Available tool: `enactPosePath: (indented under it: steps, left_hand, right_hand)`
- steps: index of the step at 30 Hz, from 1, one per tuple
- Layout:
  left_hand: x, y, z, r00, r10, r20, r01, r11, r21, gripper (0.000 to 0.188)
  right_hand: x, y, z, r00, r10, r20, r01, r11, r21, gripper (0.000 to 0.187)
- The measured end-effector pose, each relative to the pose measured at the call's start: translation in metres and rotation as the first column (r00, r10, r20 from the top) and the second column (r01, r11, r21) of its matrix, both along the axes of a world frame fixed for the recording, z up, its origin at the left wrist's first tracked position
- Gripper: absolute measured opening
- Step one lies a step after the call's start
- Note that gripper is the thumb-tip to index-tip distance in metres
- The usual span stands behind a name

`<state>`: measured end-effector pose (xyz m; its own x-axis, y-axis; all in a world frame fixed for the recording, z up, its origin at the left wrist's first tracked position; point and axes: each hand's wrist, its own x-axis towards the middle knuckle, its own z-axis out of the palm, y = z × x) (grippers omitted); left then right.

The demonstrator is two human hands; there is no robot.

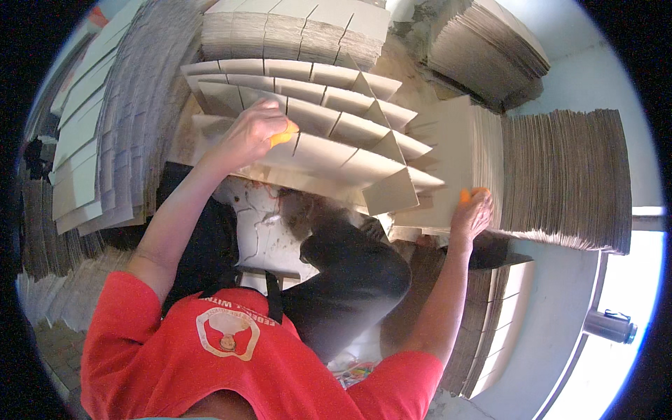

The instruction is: The person assembles flat cardboard pieces by folding them along pre-scored lines and interlocking tabs to form box-like structures. They repeatedly pick up new pieces, fold them, and stack the finished units.

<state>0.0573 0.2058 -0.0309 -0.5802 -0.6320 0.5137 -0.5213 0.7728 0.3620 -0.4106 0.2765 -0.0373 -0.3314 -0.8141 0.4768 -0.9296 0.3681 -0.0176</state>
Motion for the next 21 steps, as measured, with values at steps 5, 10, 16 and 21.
enactPosePath:
  steps: [5,10,16,21]
  left_hand:
    - [0.002,0.017,0.0,0.997,0.066,-0.029,-0.063,0.992,0.109,0.017]
    - [-0.007,0.019,0.014,0.997,0.062,-0.052,-0.057,0.993,0.102,0.026]
    - [-0.017,0.019,0.001,0.996,0.056,-0.074,-0.048,0.992,0.114,0.025]
    - [-0.026,0.021,-0.003,0.994,0.069,-0.09,-0.055,0.987,0.148,0.016]
  right_hand:
    - [0.022,-0.004,0.019,0.996,-0.071,0.053,0.072,0.997,-0.016,0.023]
    - [-0.006,-0.012,0.031,0.932,-0.004,0.363,0.115,0.952,-0.284,0.024]
    - [0.045,-0.009,0.161,0.964,0.189,-0.189,-0.261,0.817,-0.514,0.033]
    - [0.094,0.006,0.194,0.806,0.569,0.167,-0.502,0.805,-0.317,0.046]
